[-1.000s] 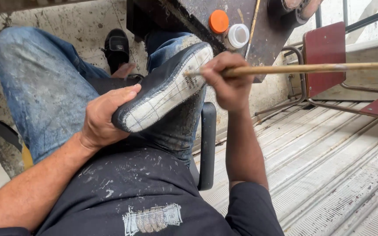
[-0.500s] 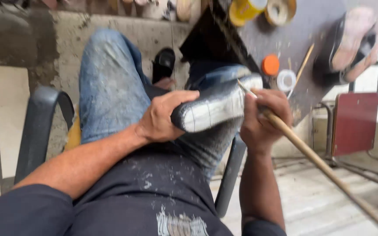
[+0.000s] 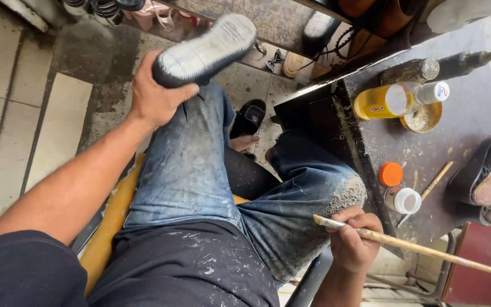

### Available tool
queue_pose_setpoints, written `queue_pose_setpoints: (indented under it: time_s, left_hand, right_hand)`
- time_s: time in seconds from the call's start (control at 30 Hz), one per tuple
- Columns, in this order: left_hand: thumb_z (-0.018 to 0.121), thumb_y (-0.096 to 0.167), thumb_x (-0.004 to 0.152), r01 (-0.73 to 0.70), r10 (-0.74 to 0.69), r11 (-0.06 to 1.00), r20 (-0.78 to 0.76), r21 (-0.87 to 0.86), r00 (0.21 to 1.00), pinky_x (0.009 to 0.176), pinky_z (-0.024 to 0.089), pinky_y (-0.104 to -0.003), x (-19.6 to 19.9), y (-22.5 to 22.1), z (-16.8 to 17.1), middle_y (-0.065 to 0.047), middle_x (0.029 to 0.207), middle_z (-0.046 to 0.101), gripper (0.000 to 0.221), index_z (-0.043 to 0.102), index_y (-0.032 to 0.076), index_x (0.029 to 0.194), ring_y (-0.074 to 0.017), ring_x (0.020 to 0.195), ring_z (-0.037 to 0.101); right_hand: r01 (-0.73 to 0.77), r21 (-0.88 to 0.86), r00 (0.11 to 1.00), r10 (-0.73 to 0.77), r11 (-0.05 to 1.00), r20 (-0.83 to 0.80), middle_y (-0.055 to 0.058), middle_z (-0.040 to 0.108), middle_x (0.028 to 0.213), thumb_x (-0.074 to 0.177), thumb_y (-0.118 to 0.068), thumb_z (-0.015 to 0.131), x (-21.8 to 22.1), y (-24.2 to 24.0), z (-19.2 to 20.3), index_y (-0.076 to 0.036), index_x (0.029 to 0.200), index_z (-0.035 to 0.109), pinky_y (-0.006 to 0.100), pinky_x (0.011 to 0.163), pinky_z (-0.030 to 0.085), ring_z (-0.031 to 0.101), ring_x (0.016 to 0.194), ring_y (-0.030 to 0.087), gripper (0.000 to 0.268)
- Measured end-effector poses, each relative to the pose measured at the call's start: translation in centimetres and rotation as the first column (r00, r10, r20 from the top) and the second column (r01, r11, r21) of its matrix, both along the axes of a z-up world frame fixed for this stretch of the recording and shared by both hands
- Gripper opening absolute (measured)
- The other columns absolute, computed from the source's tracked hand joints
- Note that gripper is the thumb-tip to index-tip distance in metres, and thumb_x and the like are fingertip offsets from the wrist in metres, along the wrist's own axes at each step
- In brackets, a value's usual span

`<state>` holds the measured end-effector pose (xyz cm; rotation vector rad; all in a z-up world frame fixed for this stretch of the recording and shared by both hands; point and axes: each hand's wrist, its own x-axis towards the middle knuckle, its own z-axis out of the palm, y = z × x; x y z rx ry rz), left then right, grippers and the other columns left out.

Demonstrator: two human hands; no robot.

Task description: Applying adhesive to a shoe sole using a brush for repair

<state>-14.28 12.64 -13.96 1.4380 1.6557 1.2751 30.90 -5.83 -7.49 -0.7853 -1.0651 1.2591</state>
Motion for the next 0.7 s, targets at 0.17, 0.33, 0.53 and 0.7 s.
queue_pose_setpoints:
  time_s: [0.17, 0.33, 0.53, 0.7]
  left_hand:
    - [0.093, 0.017, 0.074, -0.024, 0.034, 0.996, 0.131, -0.083, 0.991, 0.085, 0.065, -0.037, 4.8, 9.7, -4.4, -0.016, 0.123, 0.066, 0.067, 0.054, 0.007, 0.128, -0.0308, 0.112, 0.067]
    - [0.096, 0.017, 0.078, -0.024, 0.04, 0.998, 0.321, -0.055, 0.946, 0.095, 0.069, -0.042, 12.4, 19.2, -11.9, -0.019, 0.121, 0.067, 0.071, 0.051, 0.006, 0.132, -0.0325, 0.111, 0.073]
    - [0.104, 0.048, 0.063, -0.194, 0.195, 0.981, -0.122, 0.018, 0.973, 0.086, 0.064, -0.046, 18.8, 24.7, -20.0, -0.014, 0.126, 0.05, 0.093, 0.05, 0.028, 0.136, -0.03, 0.114, 0.058]
    - [0.111, 0.065, 0.058, -0.323, 0.271, 0.946, -0.485, -0.026, 0.832, 0.092, 0.06, -0.046, 21.0, 26.2, -24.5, -0.011, 0.136, 0.042, 0.117, 0.038, 0.038, 0.146, -0.0303, 0.121, 0.053]
  right_hand:
    - [0.059, 0.015, 0.998, -0.059, 0.998, 0.026, 0.019, 0.067, 0.095, 0.091, -0.004, 0.071, -0.7, 0.2, 0.5, -0.006, 0.102, 0.063, 0.027, 0.064, 0.067, 0.071, 0.072, 0.023, 0.014]
    - [0.208, 0.032, 0.954, -0.21, 0.978, 0.213, 0.016, 0.069, 0.087, 0.087, -0.013, 0.076, -1.8, 0.6, 0.8, -0.01, 0.094, 0.065, 0.022, 0.051, 0.063, 0.066, 0.059, 0.017, 0.014]
    - [0.294, -0.017, 0.902, -0.272, 0.956, 0.335, 0.017, 0.068, 0.084, 0.085, -0.016, 0.074, -1.8, 0.2, 0.7, -0.01, 0.09, 0.06, 0.023, 0.048, 0.064, 0.065, 0.062, 0.019, 0.017]
    - [0.129, -0.054, 0.884, -0.09, 0.99, 0.459, 0.018, 0.072, 0.095, 0.088, -0.011, 0.071, -0.6, 1.0, 2.1, -0.009, 0.1, 0.059, 0.023, 0.06, 0.068, 0.074, 0.069, 0.02, 0.017]
